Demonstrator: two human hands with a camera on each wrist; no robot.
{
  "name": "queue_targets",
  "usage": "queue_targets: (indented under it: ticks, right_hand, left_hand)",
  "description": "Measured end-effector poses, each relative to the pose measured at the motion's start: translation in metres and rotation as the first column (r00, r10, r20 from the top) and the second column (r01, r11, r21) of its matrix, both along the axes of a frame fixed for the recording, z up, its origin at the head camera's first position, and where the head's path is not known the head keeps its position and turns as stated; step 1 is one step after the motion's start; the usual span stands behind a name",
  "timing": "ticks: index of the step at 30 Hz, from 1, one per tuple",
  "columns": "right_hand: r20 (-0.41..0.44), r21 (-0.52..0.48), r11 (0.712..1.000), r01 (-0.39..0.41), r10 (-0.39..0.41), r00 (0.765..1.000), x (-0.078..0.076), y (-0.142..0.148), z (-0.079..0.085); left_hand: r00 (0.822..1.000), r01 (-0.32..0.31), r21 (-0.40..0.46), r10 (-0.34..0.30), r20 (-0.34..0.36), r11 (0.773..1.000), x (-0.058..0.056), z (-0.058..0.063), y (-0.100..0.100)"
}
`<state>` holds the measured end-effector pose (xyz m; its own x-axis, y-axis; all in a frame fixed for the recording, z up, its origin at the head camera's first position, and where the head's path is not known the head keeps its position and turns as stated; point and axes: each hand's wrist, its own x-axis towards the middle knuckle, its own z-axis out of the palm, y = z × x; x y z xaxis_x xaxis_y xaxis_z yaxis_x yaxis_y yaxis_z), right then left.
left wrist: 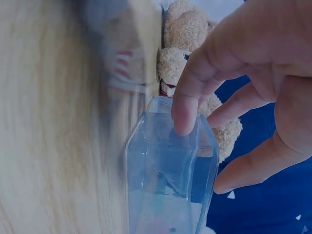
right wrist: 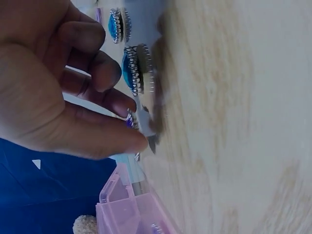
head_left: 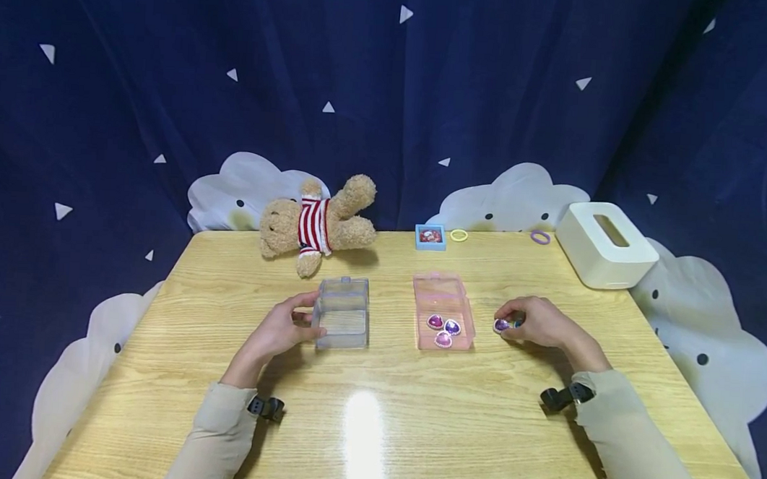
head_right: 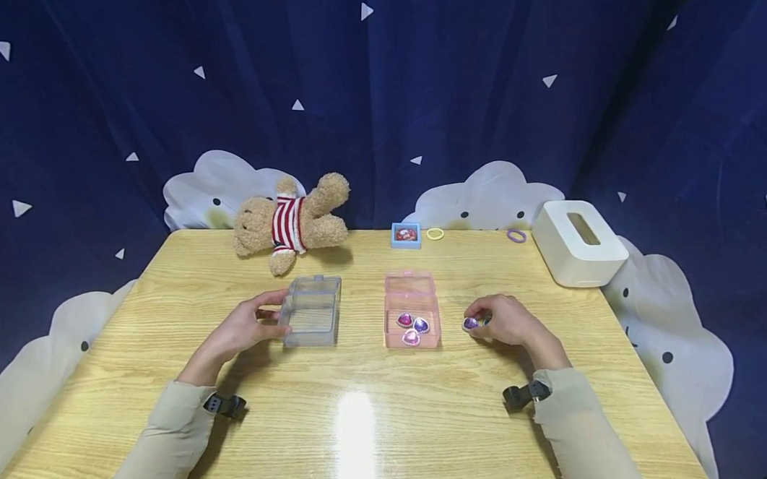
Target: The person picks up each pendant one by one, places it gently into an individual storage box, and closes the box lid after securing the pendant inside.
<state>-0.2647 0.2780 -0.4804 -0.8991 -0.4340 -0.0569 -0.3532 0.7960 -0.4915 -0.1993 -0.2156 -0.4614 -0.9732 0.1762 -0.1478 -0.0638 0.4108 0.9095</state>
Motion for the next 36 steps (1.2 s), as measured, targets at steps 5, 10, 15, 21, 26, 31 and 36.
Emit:
queue_targets:
  ticks: [5,10,15,21,26,31,36]
  right_hand:
    - [0.006,-0.059,0.997,0.041,-0.041,0.999,0.000,0.000,0.004]
    - [0.008,-0.103,0.993,0.064,-0.064,0.998,-0.001,-0.004,0.014]
    - [0.000,-0.144,0.987,0.070,-0.071,0.997,0.000,-0.011,0.026]
    - [0.018,-0.201,0.979,0.046,-0.044,0.999,0.004,-0.028,0.037]
    - [0.025,-0.252,0.968,0.013,-0.007,1.000,0.008,-0.048,0.047]
    - [0.026,-0.289,0.957,-0.031,0.040,0.999,0.008,-0.070,0.050]
    - [0.052,-0.332,0.941,-0.063,0.085,0.995,0.010,-0.095,0.052]
  left_hand:
    - [1.000,0.004,-0.010,-0.004,-0.008,1.000,-0.001,-0.002,-0.001]
    - [1.000,0.004,-0.008,-0.004,0.000,1.000,-0.001,-0.003,-0.001]
    - [1.000,-0.005,-0.035,0.005,0.004,0.999,-0.001,-0.002,-0.001]
    - [1.000,-0.001,-0.038,0.001,0.006,0.999,-0.001,-0.002,0.000]
    - [1.000,-0.003,-0.041,0.003,0.004,0.999,-0.001,-0.002,0.000]
    - [1.000,-0.005,-0.041,0.005,0.007,0.999,-0.001,-0.002,0.000]
    - [1.000,0.002,-0.043,-0.002,0.006,0.999,-0.001,-0.003,0.000]
